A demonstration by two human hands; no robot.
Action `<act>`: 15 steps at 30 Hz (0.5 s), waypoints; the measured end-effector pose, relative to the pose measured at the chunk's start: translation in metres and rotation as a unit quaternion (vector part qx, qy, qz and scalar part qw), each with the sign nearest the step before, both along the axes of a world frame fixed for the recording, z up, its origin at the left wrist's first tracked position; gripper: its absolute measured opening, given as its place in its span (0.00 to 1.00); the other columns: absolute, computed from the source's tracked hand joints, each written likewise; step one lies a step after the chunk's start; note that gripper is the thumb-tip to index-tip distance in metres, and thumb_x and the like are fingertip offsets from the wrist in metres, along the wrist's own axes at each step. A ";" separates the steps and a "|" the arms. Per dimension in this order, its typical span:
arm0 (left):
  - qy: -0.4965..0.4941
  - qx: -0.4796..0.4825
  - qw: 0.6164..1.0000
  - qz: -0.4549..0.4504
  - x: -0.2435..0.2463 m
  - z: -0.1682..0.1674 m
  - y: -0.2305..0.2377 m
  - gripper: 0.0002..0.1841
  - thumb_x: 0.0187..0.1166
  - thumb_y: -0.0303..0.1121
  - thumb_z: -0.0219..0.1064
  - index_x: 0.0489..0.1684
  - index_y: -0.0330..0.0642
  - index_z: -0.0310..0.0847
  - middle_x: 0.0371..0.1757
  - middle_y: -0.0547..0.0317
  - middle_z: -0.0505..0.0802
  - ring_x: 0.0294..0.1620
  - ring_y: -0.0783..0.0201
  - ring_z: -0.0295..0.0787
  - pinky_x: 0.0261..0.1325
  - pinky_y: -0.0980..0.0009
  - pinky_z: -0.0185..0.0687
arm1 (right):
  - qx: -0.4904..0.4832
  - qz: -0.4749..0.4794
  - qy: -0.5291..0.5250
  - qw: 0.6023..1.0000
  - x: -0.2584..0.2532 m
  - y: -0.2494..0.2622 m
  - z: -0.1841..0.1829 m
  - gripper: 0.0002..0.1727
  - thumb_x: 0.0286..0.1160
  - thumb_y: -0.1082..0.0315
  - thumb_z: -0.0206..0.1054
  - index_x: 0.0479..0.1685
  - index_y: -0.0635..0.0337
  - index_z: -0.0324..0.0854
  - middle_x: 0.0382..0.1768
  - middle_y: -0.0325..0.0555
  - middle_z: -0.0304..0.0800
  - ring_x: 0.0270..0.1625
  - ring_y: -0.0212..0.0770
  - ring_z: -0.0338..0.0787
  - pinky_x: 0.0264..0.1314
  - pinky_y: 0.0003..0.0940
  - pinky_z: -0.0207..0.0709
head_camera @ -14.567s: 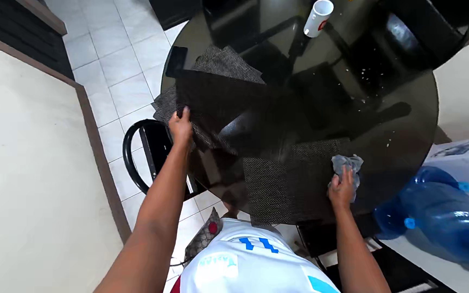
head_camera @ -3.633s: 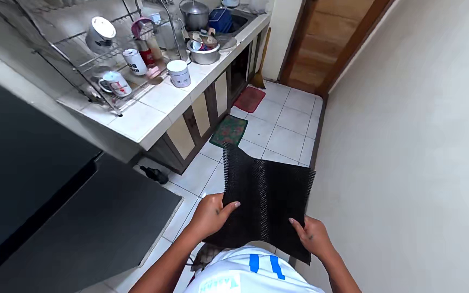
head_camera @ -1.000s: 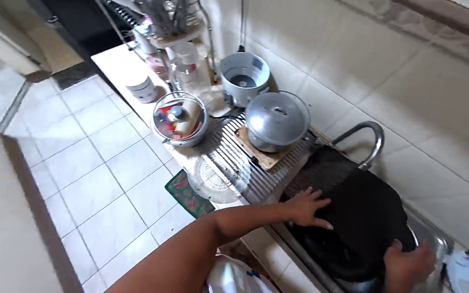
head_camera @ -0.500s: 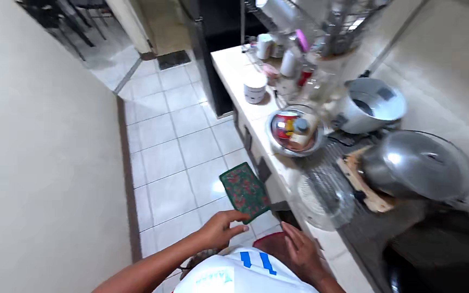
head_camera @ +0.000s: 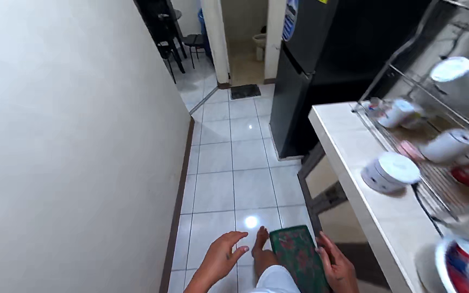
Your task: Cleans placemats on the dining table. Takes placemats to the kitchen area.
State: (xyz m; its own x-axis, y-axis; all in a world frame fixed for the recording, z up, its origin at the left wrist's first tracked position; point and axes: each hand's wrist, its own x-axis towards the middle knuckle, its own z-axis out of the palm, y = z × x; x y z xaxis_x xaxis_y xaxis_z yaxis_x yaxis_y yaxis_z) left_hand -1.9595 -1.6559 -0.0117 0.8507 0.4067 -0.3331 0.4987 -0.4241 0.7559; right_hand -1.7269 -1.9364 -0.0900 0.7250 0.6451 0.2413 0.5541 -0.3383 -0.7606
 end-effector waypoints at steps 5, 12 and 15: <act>0.021 0.067 0.996 0.052 0.050 -0.010 0.130 0.24 0.88 0.49 0.61 0.75 0.47 0.82 0.71 0.52 0.89 0.74 0.53 0.85 0.79 0.50 0.75 | -0.008 0.017 0.086 0.996 0.107 0.146 0.003 0.27 0.80 0.76 0.58 0.80 0.75 0.70 0.57 0.63 0.93 0.44 0.49 0.97 0.49 0.45 0.92; 0.128 0.053 0.987 0.082 0.121 0.008 0.321 0.28 0.87 0.49 0.62 0.84 0.46 0.74 0.78 0.45 0.84 0.80 0.48 0.78 0.84 0.47 0.68 | -0.028 0.217 0.094 0.971 0.221 0.453 0.040 0.27 0.82 0.72 0.59 0.82 0.68 0.71 0.59 0.56 0.93 0.48 0.46 0.97 0.53 0.44 0.92; 0.099 0.064 0.977 0.178 0.139 -0.005 0.399 0.27 0.87 0.49 0.63 0.81 0.46 0.77 0.75 0.46 0.86 0.77 0.49 0.82 0.81 0.45 0.72 | -0.106 0.333 -0.015 0.937 0.258 0.583 0.047 0.26 0.85 0.67 0.60 0.83 0.58 0.75 0.62 0.53 0.93 0.54 0.48 0.97 0.60 0.47 0.90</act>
